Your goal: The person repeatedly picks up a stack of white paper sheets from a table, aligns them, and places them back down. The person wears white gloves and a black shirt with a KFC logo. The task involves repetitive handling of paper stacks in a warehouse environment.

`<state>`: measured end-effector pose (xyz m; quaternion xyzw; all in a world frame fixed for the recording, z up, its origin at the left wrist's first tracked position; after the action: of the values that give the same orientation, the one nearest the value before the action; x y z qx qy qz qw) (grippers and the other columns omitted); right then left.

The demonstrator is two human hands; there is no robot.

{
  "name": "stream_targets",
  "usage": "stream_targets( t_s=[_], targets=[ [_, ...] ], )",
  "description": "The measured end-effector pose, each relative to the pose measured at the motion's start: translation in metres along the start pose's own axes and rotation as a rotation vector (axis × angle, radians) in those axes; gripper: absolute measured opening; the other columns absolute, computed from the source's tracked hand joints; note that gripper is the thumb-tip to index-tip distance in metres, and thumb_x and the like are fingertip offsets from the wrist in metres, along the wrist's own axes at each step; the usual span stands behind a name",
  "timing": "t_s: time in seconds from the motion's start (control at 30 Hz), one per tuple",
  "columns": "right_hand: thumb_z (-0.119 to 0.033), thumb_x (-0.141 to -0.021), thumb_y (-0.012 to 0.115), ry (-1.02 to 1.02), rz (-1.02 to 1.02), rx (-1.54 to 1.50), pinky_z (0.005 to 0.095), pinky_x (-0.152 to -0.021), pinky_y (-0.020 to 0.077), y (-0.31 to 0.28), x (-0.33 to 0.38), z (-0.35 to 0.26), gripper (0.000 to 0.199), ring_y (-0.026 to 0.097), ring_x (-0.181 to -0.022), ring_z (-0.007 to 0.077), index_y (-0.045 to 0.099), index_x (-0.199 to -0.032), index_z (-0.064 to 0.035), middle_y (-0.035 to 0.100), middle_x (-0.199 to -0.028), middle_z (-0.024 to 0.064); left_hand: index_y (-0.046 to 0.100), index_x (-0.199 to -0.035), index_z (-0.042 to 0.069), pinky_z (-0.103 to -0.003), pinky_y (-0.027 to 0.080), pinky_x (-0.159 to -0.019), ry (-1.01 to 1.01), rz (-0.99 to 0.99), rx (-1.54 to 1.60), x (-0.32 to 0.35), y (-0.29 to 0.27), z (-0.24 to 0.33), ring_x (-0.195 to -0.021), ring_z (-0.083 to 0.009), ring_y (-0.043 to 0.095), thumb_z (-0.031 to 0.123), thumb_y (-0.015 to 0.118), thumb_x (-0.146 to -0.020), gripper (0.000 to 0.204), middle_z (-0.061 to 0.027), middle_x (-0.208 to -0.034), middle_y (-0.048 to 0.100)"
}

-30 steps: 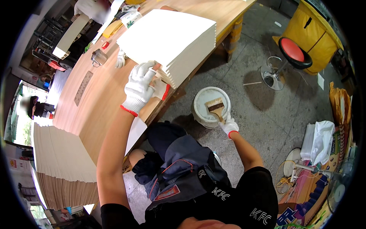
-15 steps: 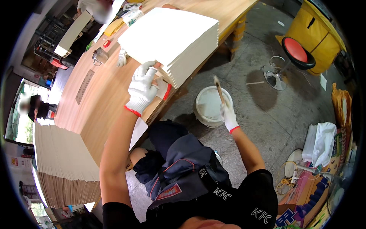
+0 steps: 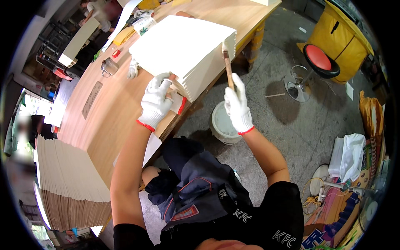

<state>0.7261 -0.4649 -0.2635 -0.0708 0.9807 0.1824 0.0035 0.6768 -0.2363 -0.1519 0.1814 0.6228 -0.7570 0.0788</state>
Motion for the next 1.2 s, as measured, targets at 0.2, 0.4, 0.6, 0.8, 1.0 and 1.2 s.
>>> stream_targets(
  t_s=[0.2,0.4,0.6,0.8,1.0,1.2],
  targets=[
    [-0.021,-0.1,0.048,-0.003,0.064,-0.023,0.0196,-0.04,0.0312,-0.004,-0.046,-0.025,0.053,0.039,-0.05,0.0036,0.03,-0.15,-0.019,0.048,-0.077,-0.0022,0.059,-0.13,0.011,-0.039,0.045,-0.102,0.015,0.013,0.005,0.005,0.0,-0.001,-0.123,-0.0326,0.051,-0.005,0.056,-0.07,0.062,-0.0099,-0.133,0.052],
    [-0.019,-0.099,0.049,-0.1,-0.023,-0.051,0.0233,-0.05,0.0402,-0.002,0.01,0.003,0.056,0.045,-0.059,0.0076,0.028,-0.151,-0.0156,0.05,-0.094,0.0027,0.059,-0.13,0.01,-0.038,0.046,-0.102,-0.004,0.006,0.006,0.0,-0.002,0.0,-0.125,-0.0325,0.051,-0.007,0.055,-0.069,0.064,-0.0101,-0.134,0.052],
    [-0.019,-0.099,0.049,-0.073,0.036,0.023,0.0194,-0.038,0.0292,-0.001,-0.046,-0.029,0.051,0.038,-0.048,0.0037,0.033,-0.148,-0.0201,0.048,-0.075,-0.0036,0.062,-0.126,0.013,-0.04,0.045,-0.102,0.005,0.043,0.049,0.003,-0.002,-0.002,-0.12,-0.0332,0.052,-0.005,0.056,-0.07,0.06,-0.0091,-0.13,0.054],
    [-0.013,-0.098,0.047,-0.627,-0.079,0.313,0.0231,-0.046,0.0382,0.007,0.029,-0.001,0.054,0.046,-0.057,0.0069,0.03,-0.149,-0.0151,0.049,-0.104,0.0051,0.061,-0.127,0.012,-0.041,0.045,-0.101,-0.002,0.013,0.057,0.004,-0.003,-0.002,-0.119,-0.0336,0.053,-0.005,0.056,-0.069,0.06,-0.0095,-0.13,0.054],
    [-0.02,-0.099,0.048,0.109,-0.022,-0.089,0.0201,-0.038,0.0308,-0.006,-0.034,0.014,0.047,0.038,-0.046,0.0036,0.036,-0.144,-0.0167,0.041,-0.067,-0.0046,0.061,-0.124,0.011,-0.041,0.046,-0.099,0.022,0.017,0.055,-0.001,0.0,-0.003,-0.118,-0.0345,0.053,-0.004,0.057,-0.069,0.057,-0.0106,-0.131,0.053],
    [-0.016,-0.099,0.043,0.045,0.051,-0.279,0.0181,-0.038,0.0288,-0.005,0.014,0.008,0.042,0.036,-0.045,0.0034,0.034,-0.14,-0.0136,0.041,-0.066,-0.0047,0.061,-0.119,0.011,-0.042,0.045,-0.1,0.075,0.038,0.076,-0.001,-0.005,-0.001,-0.119,-0.0356,0.052,-0.003,0.056,-0.071,0.05,-0.0109,-0.132,0.053]
  ],
)
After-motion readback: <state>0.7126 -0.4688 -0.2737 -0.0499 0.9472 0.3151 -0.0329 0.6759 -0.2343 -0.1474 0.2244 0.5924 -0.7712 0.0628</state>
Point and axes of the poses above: each hand's wrist, its own x-axis away from the middle knuckle, its own y-axis out of the palm, z = x × y, the point moved 8 cm from there along -x, towards the middle knuckle
